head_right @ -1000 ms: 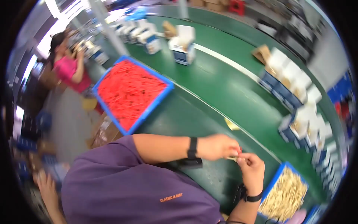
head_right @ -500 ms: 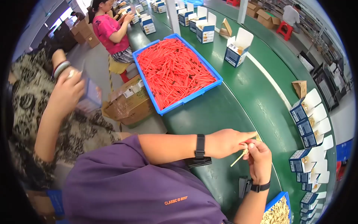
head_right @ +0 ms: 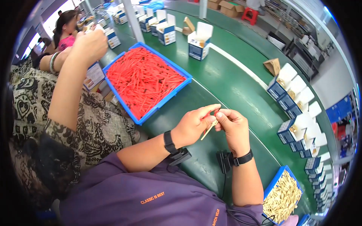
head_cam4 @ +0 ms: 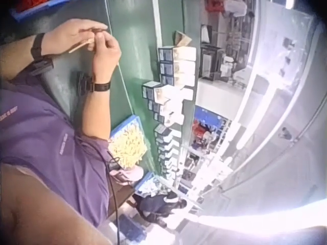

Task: The person picks up a red stick and a wooden stick, joins them together, and places the assembled piece into a box on the conveyor belt. This process is repeated for several boxes as they move along the line.

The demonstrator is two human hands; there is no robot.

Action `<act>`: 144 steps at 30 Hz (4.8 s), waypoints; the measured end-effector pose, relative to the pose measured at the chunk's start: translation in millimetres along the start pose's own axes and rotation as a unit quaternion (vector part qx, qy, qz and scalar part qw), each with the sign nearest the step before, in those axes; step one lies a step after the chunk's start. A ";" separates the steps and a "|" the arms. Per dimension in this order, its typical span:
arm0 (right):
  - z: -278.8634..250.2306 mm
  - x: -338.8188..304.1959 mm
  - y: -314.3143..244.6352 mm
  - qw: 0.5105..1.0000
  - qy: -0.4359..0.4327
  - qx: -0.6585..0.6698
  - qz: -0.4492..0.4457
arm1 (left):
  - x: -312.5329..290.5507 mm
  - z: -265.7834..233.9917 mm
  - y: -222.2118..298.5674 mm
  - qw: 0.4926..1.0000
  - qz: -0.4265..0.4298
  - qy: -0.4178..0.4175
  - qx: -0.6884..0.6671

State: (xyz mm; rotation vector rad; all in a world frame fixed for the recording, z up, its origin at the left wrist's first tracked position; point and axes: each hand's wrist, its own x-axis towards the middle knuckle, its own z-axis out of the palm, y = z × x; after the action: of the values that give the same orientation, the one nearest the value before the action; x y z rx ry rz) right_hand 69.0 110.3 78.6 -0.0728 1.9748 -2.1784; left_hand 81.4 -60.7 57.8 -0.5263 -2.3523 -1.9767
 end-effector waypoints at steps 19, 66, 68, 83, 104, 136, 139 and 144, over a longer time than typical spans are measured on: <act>8.1 39.0 -9.2 0.994 -0.049 -0.095 0.020 | 8.5 -34.2 -7.9 0.966 -0.195 -0.092 -0.139; -346.6 -35.9 -29.1 0.688 0.224 -0.689 0.032 | 47.6 63.6 -42.2 0.835 -0.407 -0.147 -0.341; -336.0 -52.6 -45.8 0.749 0.251 -0.609 -0.074 | 44.5 60.3 -44.8 0.808 -0.431 -0.142 -0.376; -287.5 -241.0 1.1 0.718 0.252 -0.628 0.165 | 43.5 72.7 -46.9 0.850 -0.321 -0.221 -0.354; -46.3 -24.0 28.8 0.990 0.069 0.068 0.106 | 39.4 30.0 -9.9 0.931 -0.256 -0.176 -0.191; 1.3 199.2 -53.0 0.842 0.251 -0.353 -0.321 | 3.5 -16.9 -48.4 0.913 -0.308 -0.055 -0.262; 27.5 271.7 -57.0 0.793 0.213 -0.449 -0.353 | 11.1 -22.5 -46.7 0.894 -0.338 -0.094 -0.278; 57.4 321.0 -45.7 0.747 0.094 -0.579 -0.312 | 21.7 -34.1 -56.4 0.853 -0.376 -0.101 -0.349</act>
State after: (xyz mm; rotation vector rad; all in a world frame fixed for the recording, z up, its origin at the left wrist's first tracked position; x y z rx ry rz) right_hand -240.7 0.2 98.7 -0.8010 3.4428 -0.7328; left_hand 39.0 -96.1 15.9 0.2976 -2.0274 -3.2993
